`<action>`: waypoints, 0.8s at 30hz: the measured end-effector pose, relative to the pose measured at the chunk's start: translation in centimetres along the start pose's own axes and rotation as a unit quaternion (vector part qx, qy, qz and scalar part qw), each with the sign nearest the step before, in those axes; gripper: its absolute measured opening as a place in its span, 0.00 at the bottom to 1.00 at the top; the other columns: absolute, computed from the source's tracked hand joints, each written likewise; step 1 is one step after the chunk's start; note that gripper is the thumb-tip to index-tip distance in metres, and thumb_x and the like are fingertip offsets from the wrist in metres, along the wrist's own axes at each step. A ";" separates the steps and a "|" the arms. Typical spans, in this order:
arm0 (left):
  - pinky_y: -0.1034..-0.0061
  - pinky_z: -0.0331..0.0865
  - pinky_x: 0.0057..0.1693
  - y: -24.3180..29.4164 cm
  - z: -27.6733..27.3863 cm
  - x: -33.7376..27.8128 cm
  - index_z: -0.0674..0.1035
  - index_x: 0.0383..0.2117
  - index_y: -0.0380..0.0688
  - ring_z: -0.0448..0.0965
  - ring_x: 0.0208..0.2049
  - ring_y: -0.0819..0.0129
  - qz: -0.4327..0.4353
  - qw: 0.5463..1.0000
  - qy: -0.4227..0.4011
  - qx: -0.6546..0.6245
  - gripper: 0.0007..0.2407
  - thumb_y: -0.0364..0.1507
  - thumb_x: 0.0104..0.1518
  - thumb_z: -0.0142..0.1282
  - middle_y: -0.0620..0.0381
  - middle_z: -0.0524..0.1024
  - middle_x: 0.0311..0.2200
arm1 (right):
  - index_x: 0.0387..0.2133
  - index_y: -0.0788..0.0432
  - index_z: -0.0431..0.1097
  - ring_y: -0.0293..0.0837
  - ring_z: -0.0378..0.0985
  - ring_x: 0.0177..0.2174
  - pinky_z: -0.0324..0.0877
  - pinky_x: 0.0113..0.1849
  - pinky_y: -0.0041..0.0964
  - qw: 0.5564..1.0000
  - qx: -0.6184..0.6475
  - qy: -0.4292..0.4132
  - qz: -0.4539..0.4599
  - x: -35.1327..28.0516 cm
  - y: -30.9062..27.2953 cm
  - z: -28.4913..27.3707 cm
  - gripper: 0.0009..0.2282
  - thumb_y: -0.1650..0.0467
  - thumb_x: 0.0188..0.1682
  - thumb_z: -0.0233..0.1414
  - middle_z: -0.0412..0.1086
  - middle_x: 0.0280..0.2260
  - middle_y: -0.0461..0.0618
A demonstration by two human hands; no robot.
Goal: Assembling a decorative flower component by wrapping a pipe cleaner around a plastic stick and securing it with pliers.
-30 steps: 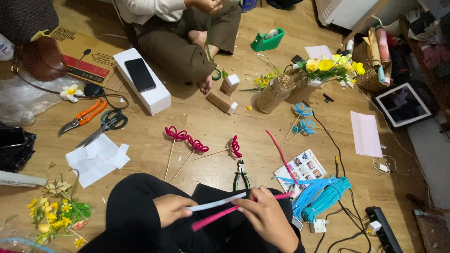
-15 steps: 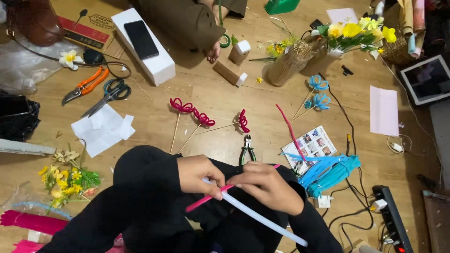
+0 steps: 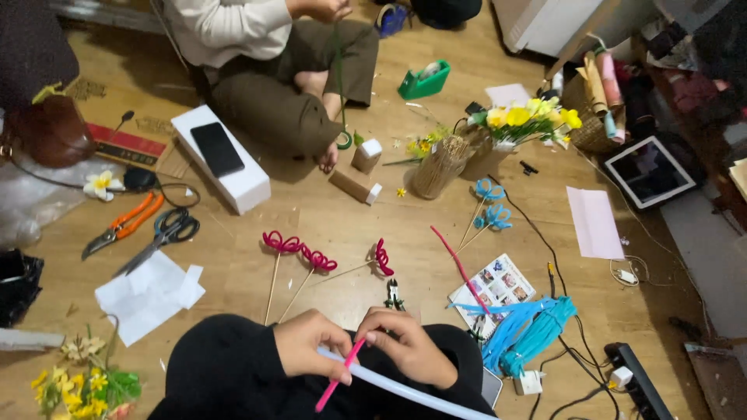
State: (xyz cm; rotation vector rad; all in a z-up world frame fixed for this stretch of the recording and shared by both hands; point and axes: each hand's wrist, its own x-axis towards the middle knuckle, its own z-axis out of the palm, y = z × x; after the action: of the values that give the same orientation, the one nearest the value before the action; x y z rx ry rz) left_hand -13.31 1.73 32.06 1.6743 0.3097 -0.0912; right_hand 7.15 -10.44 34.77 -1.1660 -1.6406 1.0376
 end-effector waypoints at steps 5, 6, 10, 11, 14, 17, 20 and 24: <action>0.86 0.73 0.39 0.4 0.6 -0.4 0.83 0.26 0.45 0.82 0.25 0.79 -0.013 0.995 0.021 -0.096 0.10 0.30 0.45 0.76 0.57 0.85 0.23 | 0.35 0.60 0.79 0.41 0.70 0.29 0.64 0.33 0.32 0.995 0.094 0.032 0.012 -1.0 1.5 0.8 0.08 0.67 0.52 0.59 0.70 0.28 0.48; 0.87 0.73 0.38 0.8 0.6 -0.5 0.84 0.25 0.45 0.82 0.25 0.80 -0.007 0.995 0.033 -0.095 0.08 0.29 0.45 0.76 0.58 0.86 0.24 | 0.32 0.60 0.80 0.40 0.69 0.27 0.63 0.32 0.33 0.993 0.095 0.074 0.006 -1.2 2.2 1.1 0.06 0.68 0.49 0.61 0.70 0.26 0.48; 0.86 0.63 0.32 1.9 2.1 -1.1 0.86 0.23 0.47 0.69 0.21 0.85 0.033 0.996 0.060 -0.048 0.09 0.33 0.45 0.77 0.67 0.79 0.19 | 0.27 0.61 0.78 0.40 0.66 0.25 0.61 0.31 0.33 0.984 0.131 0.118 0.002 -1.7 1.8 2.3 0.08 0.67 0.50 0.60 0.69 0.24 0.49; 0.86 0.63 0.32 2.7 2.4 -1.5 0.86 0.23 0.47 0.69 0.21 0.85 0.030 0.996 0.060 -0.050 0.09 0.33 0.45 0.77 0.67 0.79 0.19 | 0.27 0.61 0.78 0.40 0.66 0.25 0.61 0.31 0.33 0.984 0.134 0.117 0.004 -1.8 1.7 2.5 0.08 0.67 0.50 0.60 0.69 0.24 0.49; 0.83 0.56 0.28 4.3 3.1 -2.0 0.86 0.22 0.53 0.63 0.16 0.82 0.033 0.992 0.117 0.019 0.09 0.36 0.43 0.78 0.70 0.78 0.14 | 0.26 0.61 0.76 0.41 0.69 0.26 0.64 0.32 0.35 0.976 0.157 0.149 -0.020 -2.2 2.2 2.9 0.09 0.67 0.49 0.60 0.71 0.23 0.50; 0.82 0.62 0.29 4.2 3.3 -1.7 0.86 0.22 0.55 0.67 0.15 0.78 0.105 0.962 0.238 0.084 0.10 0.40 0.43 0.77 0.67 0.76 0.12 | 0.27 0.62 0.76 0.42 0.68 0.26 0.62 0.31 0.34 0.959 0.173 0.223 -0.031 -2.3 3.3 3.5 0.07 0.69 0.49 0.60 0.69 0.23 0.51; 0.83 0.66 0.34 5.4 3.1 -1.8 0.81 0.37 0.51 0.70 0.16 0.80 0.084 0.967 0.236 0.037 0.17 0.38 0.45 0.75 0.68 0.86 0.17 | 0.27 0.60 0.75 0.38 0.68 0.24 0.63 0.30 0.32 0.951 0.178 0.253 -0.022 -2.2 2.9 4.1 0.07 0.69 0.50 0.59 0.71 0.23 0.48; 0.85 0.64 0.31 5.2 3.2 -1.6 0.88 0.33 0.51 0.69 0.16 0.82 0.128 0.965 0.228 0.005 0.11 0.35 0.45 0.75 0.66 0.83 0.15 | 0.26 0.60 0.74 0.37 0.69 0.23 0.63 0.28 0.31 0.940 0.177 0.290 0.021 -2.4 3.0 5.1 0.06 0.69 0.49 0.59 0.71 0.22 0.47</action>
State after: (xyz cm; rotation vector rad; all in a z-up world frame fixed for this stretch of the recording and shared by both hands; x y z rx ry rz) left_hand -13.09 -2.19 37.00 1.7204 0.4325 0.4928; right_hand 3.64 -12.83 30.08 -1.1245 -0.9272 0.8588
